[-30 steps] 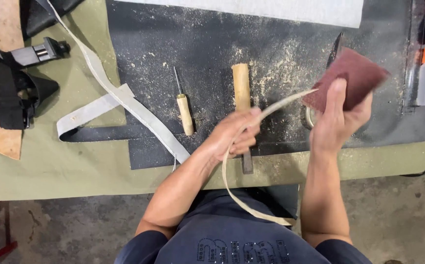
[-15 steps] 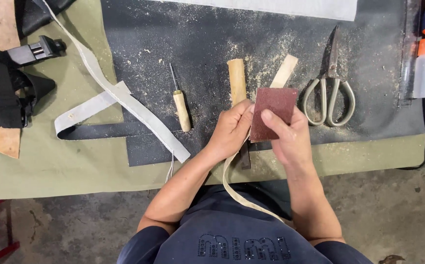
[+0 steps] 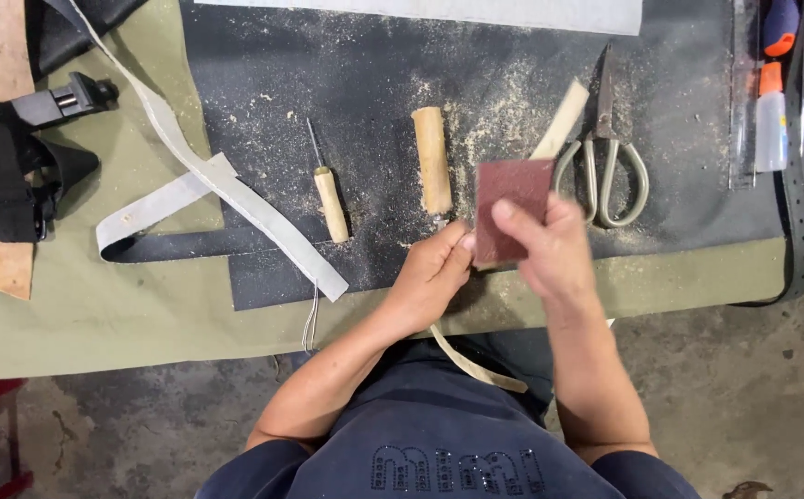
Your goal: Sanding a thin wooden strip using a piece of sandpaper on a workbench to smooth the surface.
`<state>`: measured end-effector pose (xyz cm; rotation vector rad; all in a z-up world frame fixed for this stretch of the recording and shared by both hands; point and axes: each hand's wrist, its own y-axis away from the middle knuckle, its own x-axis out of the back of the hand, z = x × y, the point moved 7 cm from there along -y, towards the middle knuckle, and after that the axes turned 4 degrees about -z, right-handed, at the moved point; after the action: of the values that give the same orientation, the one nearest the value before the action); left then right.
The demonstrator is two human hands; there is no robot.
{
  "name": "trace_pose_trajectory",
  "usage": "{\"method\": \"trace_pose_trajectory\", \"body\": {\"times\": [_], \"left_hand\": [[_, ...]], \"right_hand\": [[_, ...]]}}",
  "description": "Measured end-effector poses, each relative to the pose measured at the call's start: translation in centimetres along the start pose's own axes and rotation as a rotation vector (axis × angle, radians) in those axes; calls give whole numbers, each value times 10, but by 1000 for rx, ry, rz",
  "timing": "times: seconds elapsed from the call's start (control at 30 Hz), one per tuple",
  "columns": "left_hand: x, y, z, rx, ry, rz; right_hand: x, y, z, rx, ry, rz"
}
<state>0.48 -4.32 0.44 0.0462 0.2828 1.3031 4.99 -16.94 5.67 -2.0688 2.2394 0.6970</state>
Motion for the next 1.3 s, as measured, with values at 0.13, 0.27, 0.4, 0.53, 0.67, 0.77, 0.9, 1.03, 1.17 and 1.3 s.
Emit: {"method": "trace_pose_trajectory", "body": {"times": [0.13,0.27,0.4,0.53,0.67,0.77,0.9,1.03,1.17,1.3], "left_hand": [[6,11,21,-34,-23,-59],[12,26,34,29,-22,-62],[26,30,24,17,-12,16],[24,19,9,-20,105,50],[17,19,12,-55,-119,57],[13,27,22,-37,-124,36],[16,32,20,-7,-53,11],[26,41,12,50,-1,45],[28,31,11,17,74,87],[17,20,21,-87,-209,54]], "right_hand": [[22,-32,-26,46,71,8],[54,-67,-46,127,-80,89],[50,-44,-63,98,-19,146],[28,7,19,1,29,53],[4,16,50,-160,-68,-76],[12,-4,28,-137,-59,-48],[25,-30,-32,28,-76,81],[92,-65,-45,200,-431,212],[20,4,-32,-41,103,20],[3,20,43,-197,-116,-169]]}}
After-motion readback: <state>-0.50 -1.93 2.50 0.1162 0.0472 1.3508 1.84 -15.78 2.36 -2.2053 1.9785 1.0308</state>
